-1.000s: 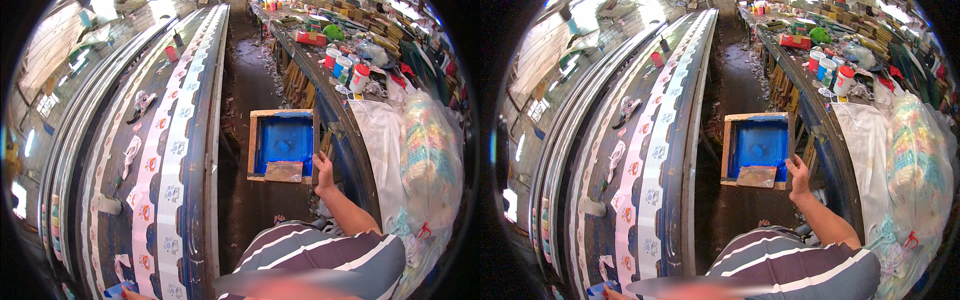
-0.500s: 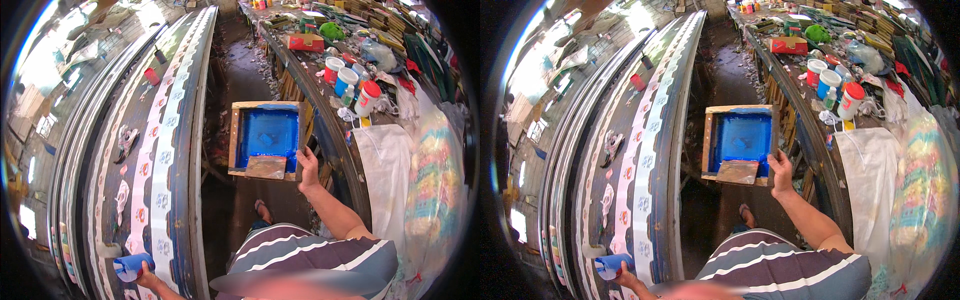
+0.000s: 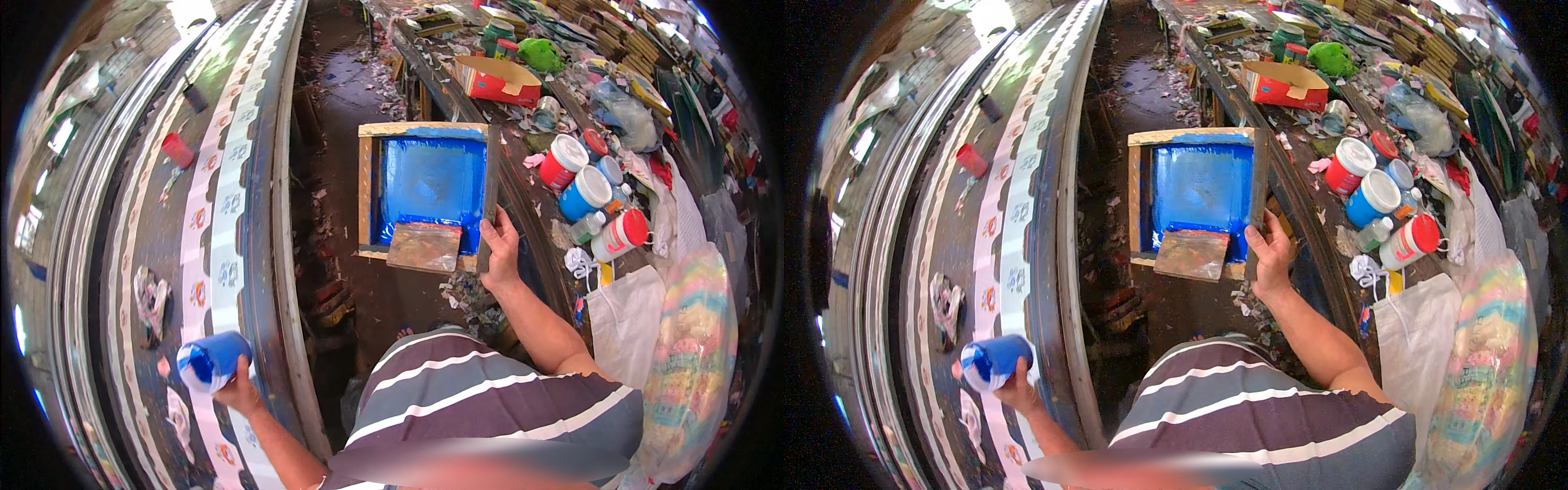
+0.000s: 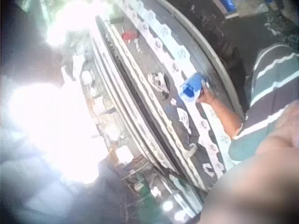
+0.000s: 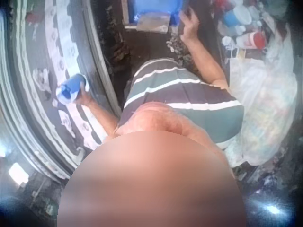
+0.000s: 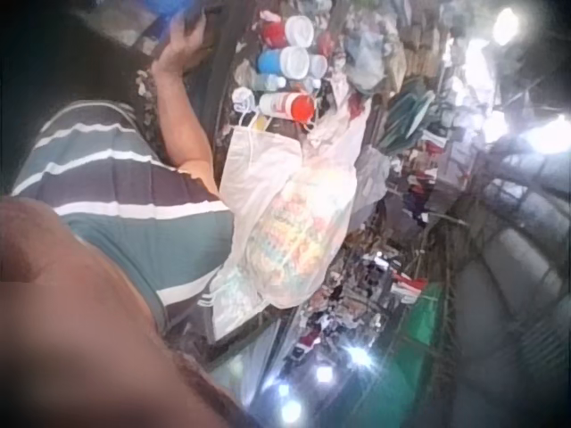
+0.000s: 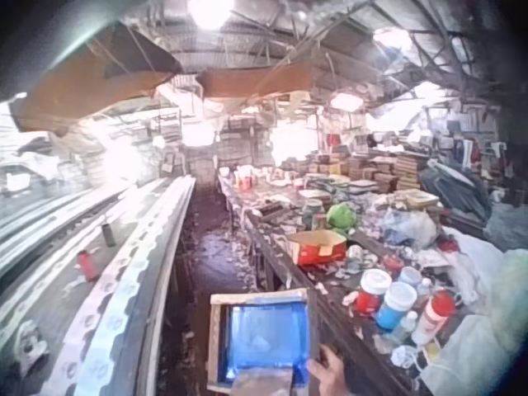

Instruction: The person carries a blue screen-printing frame to a workbench, pours blue ink into it, and spreads the ink with a squeegee. They then walk to another table, pick up a red screen-printing frame, and apply red ink to it using the squeegee.

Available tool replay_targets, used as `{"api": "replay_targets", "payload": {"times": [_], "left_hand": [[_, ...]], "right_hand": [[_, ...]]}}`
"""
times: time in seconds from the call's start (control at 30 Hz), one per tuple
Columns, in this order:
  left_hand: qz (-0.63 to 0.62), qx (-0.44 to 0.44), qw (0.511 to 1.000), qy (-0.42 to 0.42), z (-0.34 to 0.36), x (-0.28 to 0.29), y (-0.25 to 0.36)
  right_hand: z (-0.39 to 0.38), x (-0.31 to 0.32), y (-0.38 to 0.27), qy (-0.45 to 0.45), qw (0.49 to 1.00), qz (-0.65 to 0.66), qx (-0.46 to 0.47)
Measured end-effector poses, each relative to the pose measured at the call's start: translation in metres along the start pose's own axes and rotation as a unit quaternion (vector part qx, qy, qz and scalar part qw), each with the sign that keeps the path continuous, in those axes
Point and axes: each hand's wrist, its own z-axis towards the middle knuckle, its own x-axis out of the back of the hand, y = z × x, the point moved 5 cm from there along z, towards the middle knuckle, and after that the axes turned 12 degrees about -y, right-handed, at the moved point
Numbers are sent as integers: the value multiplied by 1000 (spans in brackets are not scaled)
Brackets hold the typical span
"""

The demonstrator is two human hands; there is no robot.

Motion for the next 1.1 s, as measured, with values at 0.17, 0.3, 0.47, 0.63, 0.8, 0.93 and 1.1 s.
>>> {"api": "replay_targets", "payload": {"times": [0.17, 0.3, 0.47, 0.63, 0.8, 0.93, 1.1], "left_hand": [[-42, -16, 995, -87, 80, -162, -15], [-71, -27, 990, -117, 154, -283, -22], [-125, -75, 978, -150, 245, -407, -14], [-75, 23, 993, -91, 334, -464, -30], [-21, 60, 998, 2, 380, -482, -60], [-17, 90, 996, 19, 439, -513, -90], [-1, 96, 992, 86, 552, -590, -124]], "right_hand": [[66, 24, 40, 39, 999, -1, -23], [141, 44, 83, 70, 996, -20, -43], [267, 50, 127, 62, 997, -10, -39], [418, 36, 141, 48, 998, 8, -46], [576, 10, 172, 13, 998, 17, -61], [712, -8, 215, -9, 997, 37, -60], [872, -41, 251, 3, 999, 22, -48]]}}
